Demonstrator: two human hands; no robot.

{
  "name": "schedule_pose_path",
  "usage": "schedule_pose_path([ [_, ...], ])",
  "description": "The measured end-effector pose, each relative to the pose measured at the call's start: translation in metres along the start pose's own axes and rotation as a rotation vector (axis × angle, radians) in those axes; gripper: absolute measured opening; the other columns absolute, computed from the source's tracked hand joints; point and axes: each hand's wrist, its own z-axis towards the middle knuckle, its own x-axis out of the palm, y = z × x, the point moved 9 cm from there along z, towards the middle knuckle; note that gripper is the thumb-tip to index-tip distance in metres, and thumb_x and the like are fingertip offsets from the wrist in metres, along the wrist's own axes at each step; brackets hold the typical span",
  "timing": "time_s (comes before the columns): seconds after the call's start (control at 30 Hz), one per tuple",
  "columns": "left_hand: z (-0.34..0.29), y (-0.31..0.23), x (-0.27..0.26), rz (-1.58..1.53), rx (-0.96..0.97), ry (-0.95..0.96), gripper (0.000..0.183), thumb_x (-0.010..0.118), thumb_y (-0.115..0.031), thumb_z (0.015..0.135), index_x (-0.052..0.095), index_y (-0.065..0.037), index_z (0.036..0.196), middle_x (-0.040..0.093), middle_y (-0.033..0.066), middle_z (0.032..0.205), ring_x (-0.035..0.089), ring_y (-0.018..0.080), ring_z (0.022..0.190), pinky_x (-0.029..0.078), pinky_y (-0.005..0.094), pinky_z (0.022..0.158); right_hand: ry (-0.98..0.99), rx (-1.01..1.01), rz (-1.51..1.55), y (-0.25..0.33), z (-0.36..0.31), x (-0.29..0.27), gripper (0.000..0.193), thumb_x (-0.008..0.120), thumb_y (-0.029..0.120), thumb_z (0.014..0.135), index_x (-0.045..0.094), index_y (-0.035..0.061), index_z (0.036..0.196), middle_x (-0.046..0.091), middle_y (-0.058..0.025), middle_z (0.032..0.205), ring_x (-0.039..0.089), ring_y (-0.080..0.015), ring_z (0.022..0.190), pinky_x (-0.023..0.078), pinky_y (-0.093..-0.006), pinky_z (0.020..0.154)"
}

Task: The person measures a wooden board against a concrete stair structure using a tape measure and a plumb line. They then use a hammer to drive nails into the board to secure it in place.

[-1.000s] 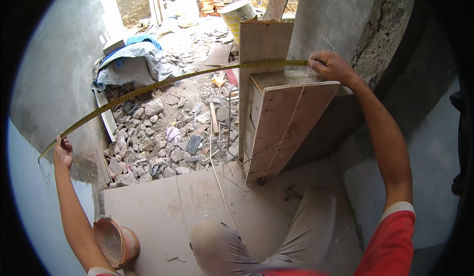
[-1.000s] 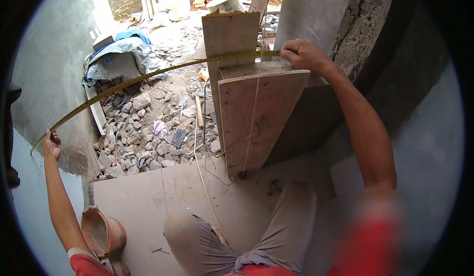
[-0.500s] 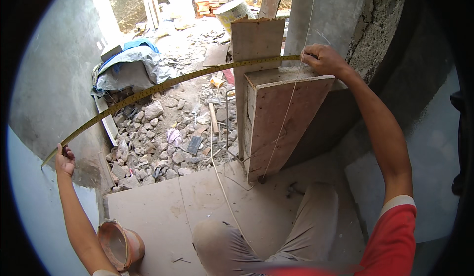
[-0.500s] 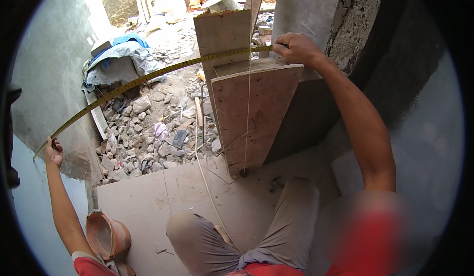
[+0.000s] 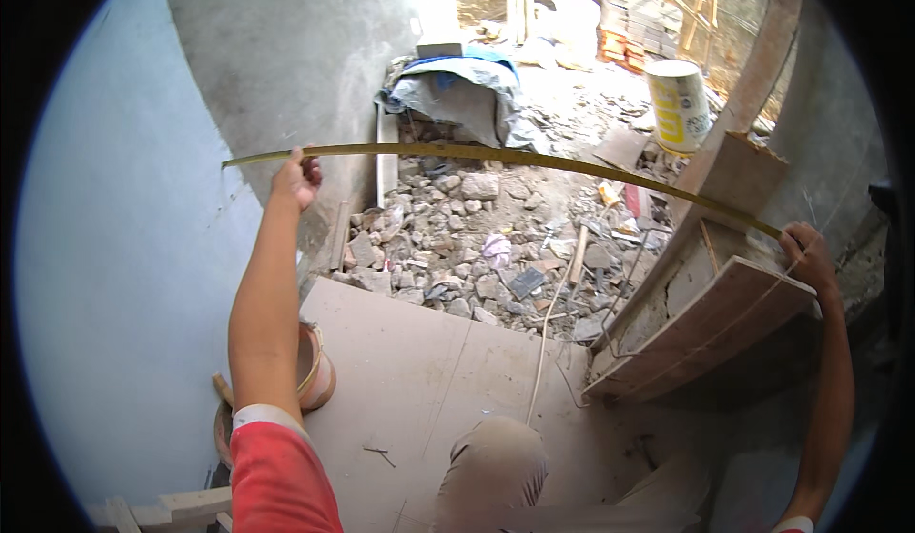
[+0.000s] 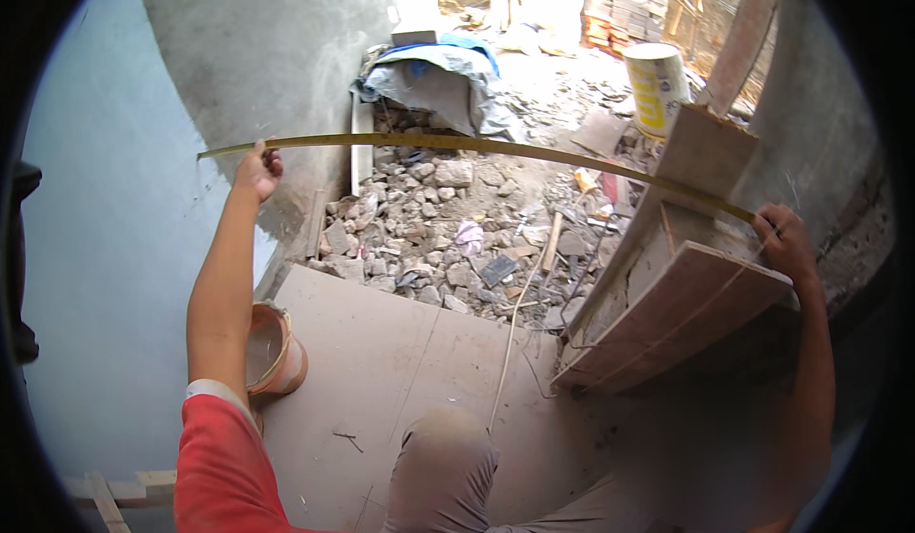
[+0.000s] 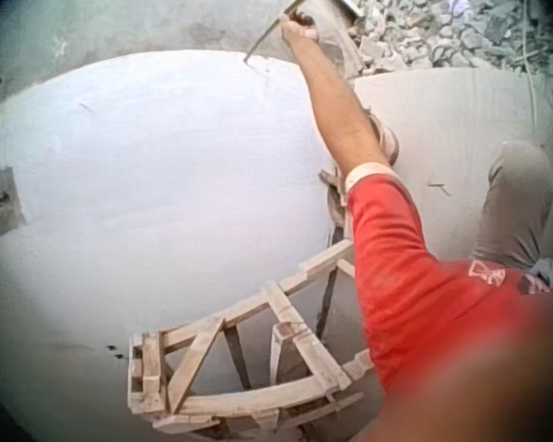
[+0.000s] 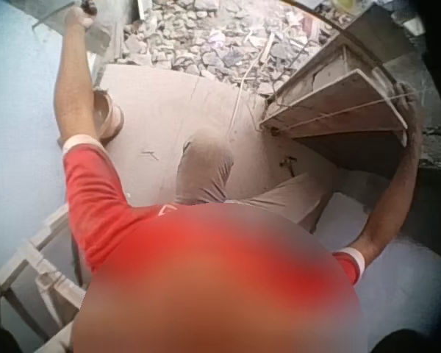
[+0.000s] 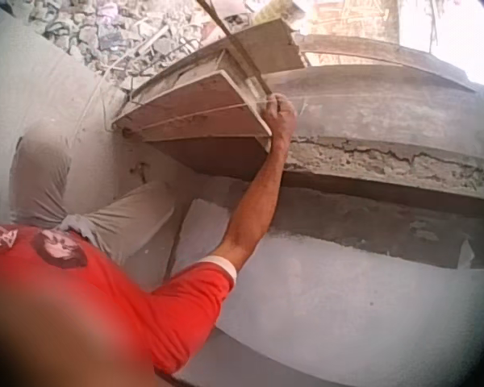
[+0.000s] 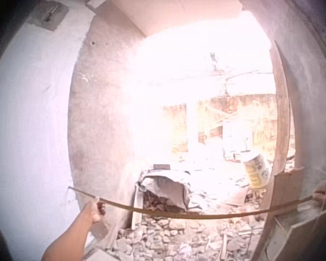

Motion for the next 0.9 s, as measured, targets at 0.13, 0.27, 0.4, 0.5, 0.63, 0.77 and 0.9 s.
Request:
schedule_pose_path([
  [0.13, -0.025, -0.001, 0.015, 0.01, 0.025, -0.06, 0.028, 0.054, -0.031, 0.108, 0.07, -0.008, 0.105, 0.062, 0.0031, 0.081, 0.059, 0.0147, 0.07, 0.053, 0.0262, 0.058, -0.013, -0.015, 0.055, -0.013, -0.001, 0.005, 0.017, 0.063, 0.016, 0.095, 0.065, -0.0003, 0.09, 0.058, -0.0149, 0.077, 0.057, -0.0282, 0.071, 0.044, -0.0406, 0.067],
  [0.27, -0.034, -0.004, 0.024, 0.03, 0.032, -0.064, 0.028, 0.053, -0.029, 0.109, 0.068, -0.007, 0.104, 0.061, 0.0037, 0.082, 0.059, 0.015, 0.07, 0.053, 0.0261, 0.057, 0.02, -0.024, 0.037, -0.026, -0.002, 0.007, 0.017, 0.063, 0.016, 0.095, 0.064, -0.0005, 0.09, 0.058, -0.0142, 0.078, 0.058, -0.0279, 0.074, 0.044, -0.0397, 0.069],
  [0.4, -0.033, -0.004, 0.025, 0.023, 0.031, -0.054, 0.027, 0.054, -0.029, 0.108, 0.066, -0.006, 0.101, 0.061, 0.0044, 0.082, 0.059, 0.0153, 0.07, 0.053, 0.0261, 0.056, 0.007, -0.042, 0.018, -0.033, -0.002, 0.008, 0.017, 0.063, 0.015, 0.095, 0.064, -0.0003, 0.09, 0.058, -0.0142, 0.079, 0.058, -0.028, 0.076, 0.045, -0.0396, 0.071],
  [0.5, -0.031, -0.004, 0.025, 0.025, 0.031, -0.051, 0.026, 0.055, -0.029, 0.108, 0.065, -0.006, 0.1, 0.061, 0.0045, 0.081, 0.059, 0.0156, 0.069, 0.052, 0.0263, 0.055, 0.014, -0.046, 0.022, -0.034, -0.003, 0.009, 0.016, 0.062, 0.015, 0.095, 0.064, -0.0001, 0.091, 0.059, -0.0145, 0.08, 0.059, -0.0287, 0.076, 0.046, -0.0398, 0.072],
  [0.63, -0.026, -0.002, 0.022, 0.027, 0.015, -0.069, 0.025, 0.055, -0.027, 0.108, 0.065, -0.006, 0.1, 0.061, 0.0041, 0.081, 0.06, 0.0158, 0.07, 0.053, 0.0271, 0.056, 0.053, -0.022, 0.053, -0.025, -0.002, 0.01, 0.017, 0.063, 0.016, 0.095, 0.065, 0.0002, 0.093, 0.06, -0.015, 0.082, 0.06, -0.0294, 0.078, 0.046, -0.04, 0.073],
  [0.77, -0.013, -0.003, 0.013, 0.03, 0.02, -0.062, 0.025, 0.056, -0.028, 0.107, 0.069, -0.007, 0.106, 0.062, 0.0036, 0.082, 0.06, 0.0152, 0.071, 0.053, 0.0279, 0.059, 0.09, 0.014, 0.051, -0.005, -0.001, 0.006, 0.018, 0.063, 0.018, 0.096, 0.067, 0.0002, 0.095, 0.063, -0.0158, 0.085, 0.062, -0.0299, 0.081, 0.048, -0.0408, 0.075],
  [0.9, 0.013, -0.002, -0.001, 0.043, -0.009, -0.025, 0.025, 0.06, -0.03, 0.106, 0.075, -0.011, 0.11, 0.065, 0.0015, 0.083, 0.059, 0.0122, 0.071, 0.053, 0.0252, 0.06, 0.087, 0.048, 0.028, 0.017, -0.005, -0.004, 0.024, 0.064, 0.022, 0.096, 0.07, -0.0004, 0.098, 0.067, -0.0176, 0.088, 0.066, -0.0321, 0.085, 0.05, -0.0405, 0.078],
])
